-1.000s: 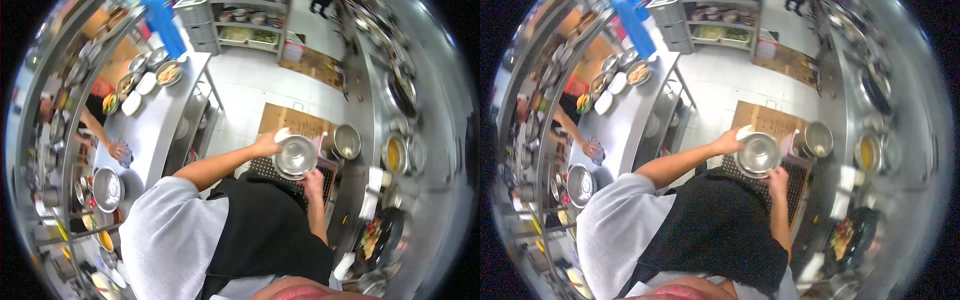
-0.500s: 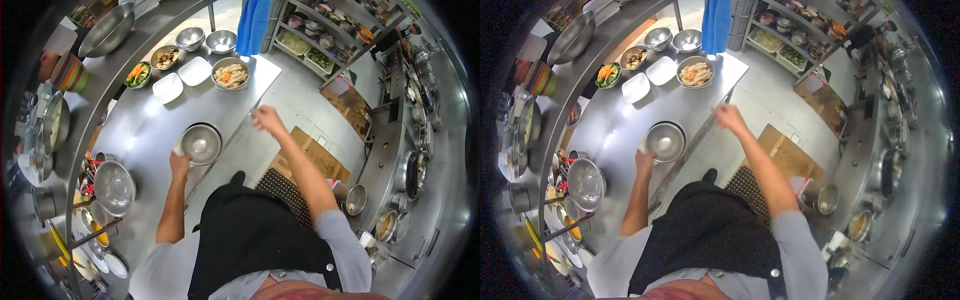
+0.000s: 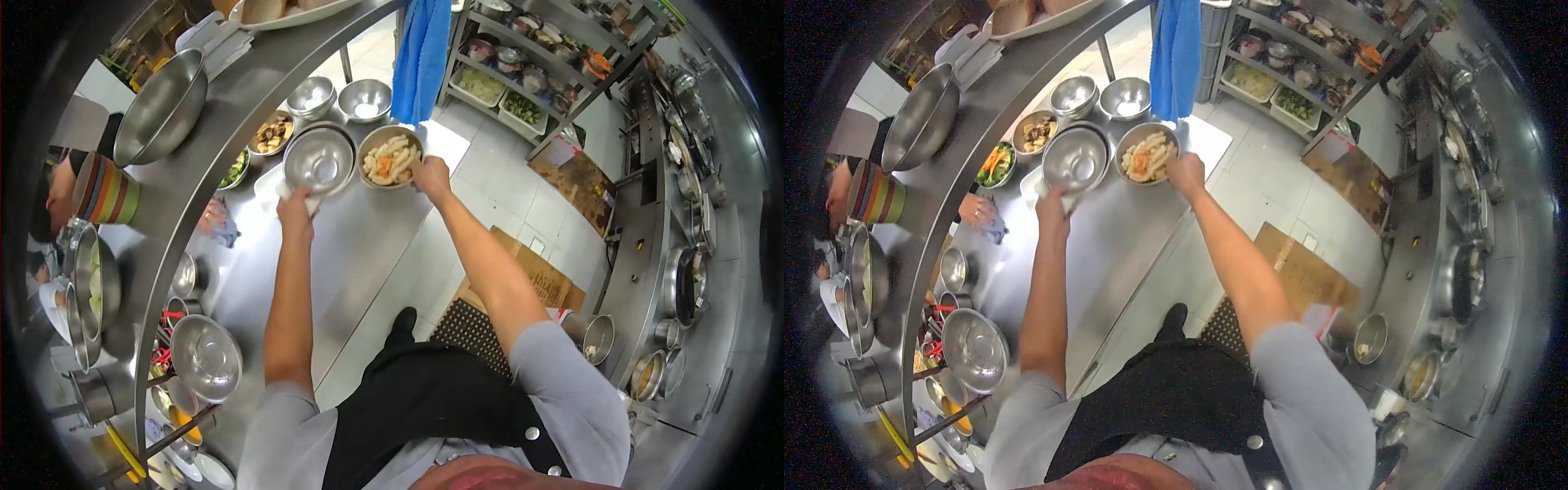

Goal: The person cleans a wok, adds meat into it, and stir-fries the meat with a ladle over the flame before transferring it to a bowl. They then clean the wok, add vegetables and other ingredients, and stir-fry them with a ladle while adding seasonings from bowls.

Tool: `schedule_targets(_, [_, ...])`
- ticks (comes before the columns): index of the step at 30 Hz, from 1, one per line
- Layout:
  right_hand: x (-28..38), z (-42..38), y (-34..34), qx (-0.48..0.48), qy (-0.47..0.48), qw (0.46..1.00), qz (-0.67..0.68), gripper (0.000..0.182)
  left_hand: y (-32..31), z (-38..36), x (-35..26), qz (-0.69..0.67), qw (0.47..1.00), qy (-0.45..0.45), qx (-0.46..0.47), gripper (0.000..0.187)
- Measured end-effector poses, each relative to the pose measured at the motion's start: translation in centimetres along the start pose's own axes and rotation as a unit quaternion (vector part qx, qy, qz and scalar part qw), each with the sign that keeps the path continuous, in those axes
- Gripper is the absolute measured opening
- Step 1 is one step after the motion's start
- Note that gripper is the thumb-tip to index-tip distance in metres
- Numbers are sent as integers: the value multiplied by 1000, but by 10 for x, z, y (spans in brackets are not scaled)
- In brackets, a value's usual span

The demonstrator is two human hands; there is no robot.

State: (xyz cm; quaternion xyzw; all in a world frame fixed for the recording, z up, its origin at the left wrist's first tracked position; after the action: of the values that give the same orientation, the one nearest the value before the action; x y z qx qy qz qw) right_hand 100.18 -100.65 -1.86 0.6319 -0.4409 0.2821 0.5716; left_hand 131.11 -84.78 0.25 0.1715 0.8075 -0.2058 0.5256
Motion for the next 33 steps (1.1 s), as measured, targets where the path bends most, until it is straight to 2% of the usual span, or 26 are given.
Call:
schedule_targets(4, [-27, -27, 60, -36, 28, 997, 61, 33, -98, 55, -9, 2, 999, -4, 39, 39])
schedule_targets(5, [-39, -39, 78, -27, 9, 995, 93, 30, -124, 65, -8, 2, 999, -4, 46, 39])
schedule_targets(6, [-54, -53, 99, -19, -13, 992, 126, 26, -144, 76, -5, -14, 1000, -6, 13, 42])
schedule_targets(7, [-71, -70, 122, -13, -30, 990, 136, 22, -157, 78, -2, -27, 999, -8, -20, 45])
schedule_targets(9, [-115, -106, 169, -10, -57, 989, 134, 19, -180, 61, -1, -66, 996, 50, 22, 50])
schedule_targets(10, [-143, -124, 192, -18, -67, 990, 123, 18, -180, 41, -1, -51, 996, 62, -28, 55])
schedule_targets(11, [-171, -147, 218, -44, -78, 988, 129, 18, -184, 34, 14, -72, 996, 55, -13, 52])
schedule_targets(12, [-204, -178, 243, -45, -127, 976, 172, 18, -189, 99, 72, -24, 997, -54, 49, 46])
schedule_targets(13, [-236, -212, 271, -59, -177, 958, 220, 19, -179, 60, 93, 22, 998, 19, 62, 41])
schedule_targets(14, [-264, -245, 305, -100, -171, 965, 172, 20, -169, 26, 123, 24, 987, 59, 147, 38])
schedule_targets(15, [-289, -288, 339, -147, -179, 965, 122, 21, -157, -24, 144, 47, 977, 85, 192, 37])
schedule_targets(16, [-280, -339, 371, -179, -249, 946, 106, 21, -145, -95, 151, 29, 955, 169, 241, 38])
schedule_targets(17, [-314, -388, 406, -209, -260, 940, 72, 21, -131, -185, 155, 44, 947, 214, 235, 33])
schedule_targets(18, [-324, -441, 440, -270, -293, 915, 70, 19, -108, -205, 207, 114, 950, 140, 255, 36])
schedule_targets(20, [-340, -558, 503, -399, -359, 839, 94, 16, -71, -294, 273, 287, 881, 138, 350, 37])
schedule_targets(21, [-354, -623, 538, -451, -399, 798, 32, 17, -50, -335, 302, 334, 839, 168, 395, 38])
schedule_targets(22, [-334, -680, 572, -513, -413, 752, 17, 17, -39, -377, 313, 369, 801, 167, 441, 39])
schedule_targets(23, [-322, -734, 604, -553, -401, 729, -38, 23, -27, -410, 319, 395, 767, 162, 478, 40])
schedule_targets(24, [-338, -791, 641, -569, -434, 676, -176, 26, -28, -432, 327, 401, 759, 165, 486, 40])
schedule_targets(25, [-332, -834, 671, -617, -376, 618, -310, 29, -33, -456, 335, 426, 728, 115, 525, 41])
schedule_targets(27, [-331, -888, 729, -571, -353, 528, -520, 27, -42, -516, 330, 473, 675, 32, 566, 44])
schedule_targets(28, [-337, -901, 754, -555, -359, 521, -540, 27, -50, -548, 324, 494, 654, 3, 572, 47])
schedule_targets(30, [-365, -915, 796, -534, -363, 519, -559, 26, -72, -564, 369, 405, 672, -54, 618, 46])
schedule_targets(32, [-413, -916, 839, -441, -387, 545, -599, 23, -90, -600, 378, 436, 618, -109, 645, 48])
schedule_targets(33, [-433, -917, 859, -434, -386, 552, -598, 23, -93, -629, 364, 449, 609, -111, 644, 50])
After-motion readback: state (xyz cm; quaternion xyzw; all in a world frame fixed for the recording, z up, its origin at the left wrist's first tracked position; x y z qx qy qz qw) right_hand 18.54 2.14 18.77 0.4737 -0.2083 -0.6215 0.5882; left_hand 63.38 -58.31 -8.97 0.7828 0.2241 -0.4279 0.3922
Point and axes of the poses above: each hand's wrist, its own z-axis towards the middle knuckle, its own y-axis out of the back of the hand, x = y × z, the point moved 6 cm from there along z, towards the middle knuckle, and after that the axes turned 13 degrees about -x, right-handed, at the moved point
